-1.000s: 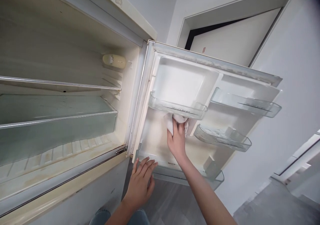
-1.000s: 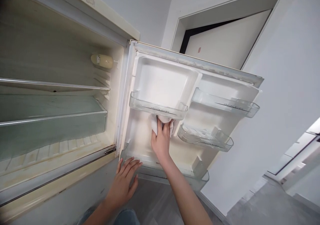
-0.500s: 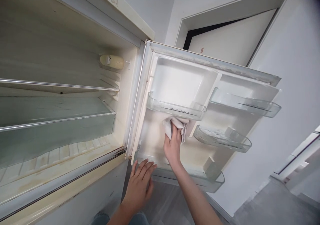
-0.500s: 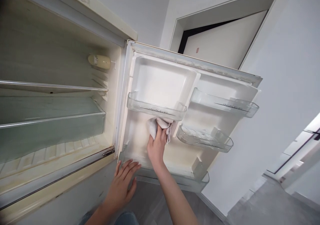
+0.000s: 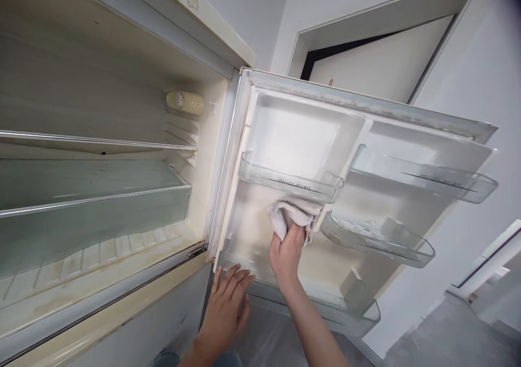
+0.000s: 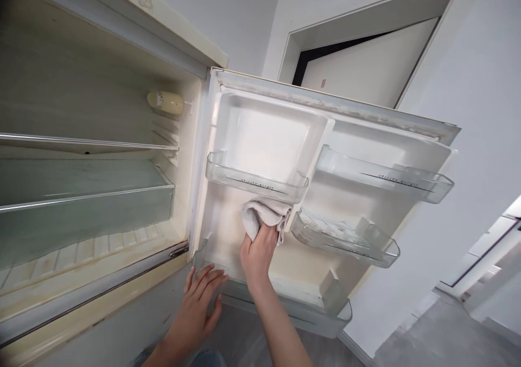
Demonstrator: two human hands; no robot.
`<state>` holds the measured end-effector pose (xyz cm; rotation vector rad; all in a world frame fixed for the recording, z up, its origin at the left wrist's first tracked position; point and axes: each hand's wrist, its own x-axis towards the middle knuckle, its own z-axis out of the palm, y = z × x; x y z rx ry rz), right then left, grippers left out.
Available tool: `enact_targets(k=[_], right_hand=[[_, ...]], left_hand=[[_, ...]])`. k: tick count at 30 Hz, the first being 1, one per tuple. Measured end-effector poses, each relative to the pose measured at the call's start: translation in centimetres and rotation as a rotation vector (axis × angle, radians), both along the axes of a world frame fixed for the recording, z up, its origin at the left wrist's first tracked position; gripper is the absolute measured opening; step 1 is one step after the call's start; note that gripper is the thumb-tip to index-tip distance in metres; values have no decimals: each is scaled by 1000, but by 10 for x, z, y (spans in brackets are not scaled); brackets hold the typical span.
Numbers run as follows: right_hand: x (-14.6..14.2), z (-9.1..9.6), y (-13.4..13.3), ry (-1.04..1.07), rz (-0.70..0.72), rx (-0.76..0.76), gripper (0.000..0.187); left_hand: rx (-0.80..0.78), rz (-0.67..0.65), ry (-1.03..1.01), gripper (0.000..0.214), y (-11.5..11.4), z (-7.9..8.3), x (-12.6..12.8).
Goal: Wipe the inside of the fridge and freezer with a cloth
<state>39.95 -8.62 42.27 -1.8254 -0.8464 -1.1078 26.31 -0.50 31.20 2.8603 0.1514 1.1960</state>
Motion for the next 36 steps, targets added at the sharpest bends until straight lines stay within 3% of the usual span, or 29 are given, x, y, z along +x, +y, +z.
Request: enact_targets(k=[4, 9, 13, 16, 19, 22, 26, 29, 32, 36], right_hand=[[-4, 14, -2, -57, -17, 32, 54], [16, 26, 12, 7, -2, -13, 56], [22, 24, 32, -46, -47, -242, 54], [18, 21, 45, -160, 50, -496, 53], [18, 12, 46, -240, 122, -644, 56], [28, -5, 27, -294, 225, -831, 51], [52, -31, -12, -383, 476, -1144, 46], [70, -33, -38, -426, 581, -1269, 45], [82, -19, -59, -417, 477, -1300, 51], [91, -3, -82, -331, 139, -1139, 55]], left_hand=[[9, 3, -8, 61, -2, 2, 0], [-30, -3, 0, 60, -5, 6, -1], [-55, -13, 18, 61, -5, 7, -2], [-68, -18, 20, 62, -5, 7, -2], [-96, -25, 40, 61, -7, 9, -2], [-140, -35, 19, 59, -10, 11, -1], [-176, -44, -60, 54, -11, 12, 2], [-160, -44, -52, 54, -10, 10, 2], [-115, -43, 10, 58, -8, 8, 2], [-99, -35, 49, 60, -7, 4, 2]])
